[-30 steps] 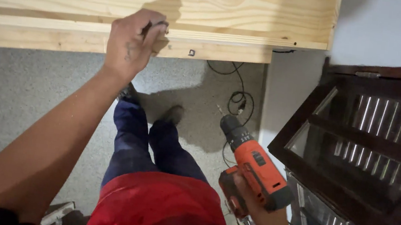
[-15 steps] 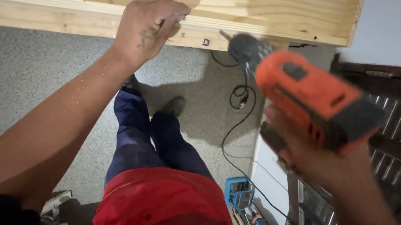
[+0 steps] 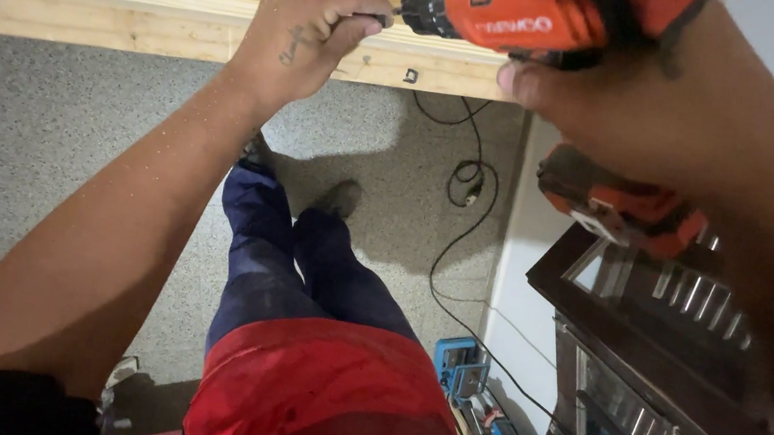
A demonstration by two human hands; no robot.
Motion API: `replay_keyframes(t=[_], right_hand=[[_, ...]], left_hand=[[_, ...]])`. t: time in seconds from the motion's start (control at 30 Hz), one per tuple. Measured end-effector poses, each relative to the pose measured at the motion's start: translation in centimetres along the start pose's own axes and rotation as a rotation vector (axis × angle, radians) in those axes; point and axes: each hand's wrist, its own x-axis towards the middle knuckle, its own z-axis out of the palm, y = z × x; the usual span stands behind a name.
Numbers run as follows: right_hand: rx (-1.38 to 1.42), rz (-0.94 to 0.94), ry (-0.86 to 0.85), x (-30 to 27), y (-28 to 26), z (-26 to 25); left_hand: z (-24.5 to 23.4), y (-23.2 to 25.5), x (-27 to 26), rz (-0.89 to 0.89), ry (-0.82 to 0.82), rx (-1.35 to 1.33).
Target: Assembling wooden boards by manually placing screws and driving them in with a cordless power drill on a workbench.
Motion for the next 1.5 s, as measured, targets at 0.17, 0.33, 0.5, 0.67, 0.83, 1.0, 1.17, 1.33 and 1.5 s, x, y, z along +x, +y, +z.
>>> replay_keyframes(t=[0.17, 0.33, 0.5, 0.67, 0.83, 1.0, 1.17, 1.33, 1.5], right_hand=[[-0.028, 0.418, -0.114, 1.2, -2.2, -0.2], [-0.058, 0.323, -0.120, 1.6, -1.1, 0.3], [-0.139, 0.404, -0.184, 2.0, -2.4, 0.2], [-0.181, 0.708, -0.361, 1.9, -6.0, -0.9], [-0.203, 0.708, -0.474, 2.8, -5.1, -0.3], [-0.357, 0.455, -0.401, 4.4, -0.8, 1.4], [-0.288, 0.542, -0.308, 2.9, -4.6, -1.2], [-0.279, 0.226, -0.261, 3.5, -2.5, -1.4], [-0.328, -0.105, -0.279, 4.5, 1.4, -0.4]], left_hand=[[-0.2, 0.0, 0.0, -0.001, -0.009, 0.012], [0.0, -0.9, -0.3, 0.043, 0.000, -0.034], [-0.7, -0.6, -0.2, -0.073, -0.146, -0.034], [-1.0, 1.1, 0.5, -0.460, -0.166, -0.006], [-0.9, 1.5, 0.4, -0.603, -0.206, -0.007], [-1.0, -0.2, -0.3, -0.117, -0.156, -0.109], [-1.4, 0.9, 0.7, -0.188, -0.092, -0.266], [-0.8, -0.2, 0.7, -0.218, -0.144, -0.158], [-1.3, 0.7, 1.3, -0.290, -0.194, -0.258]])
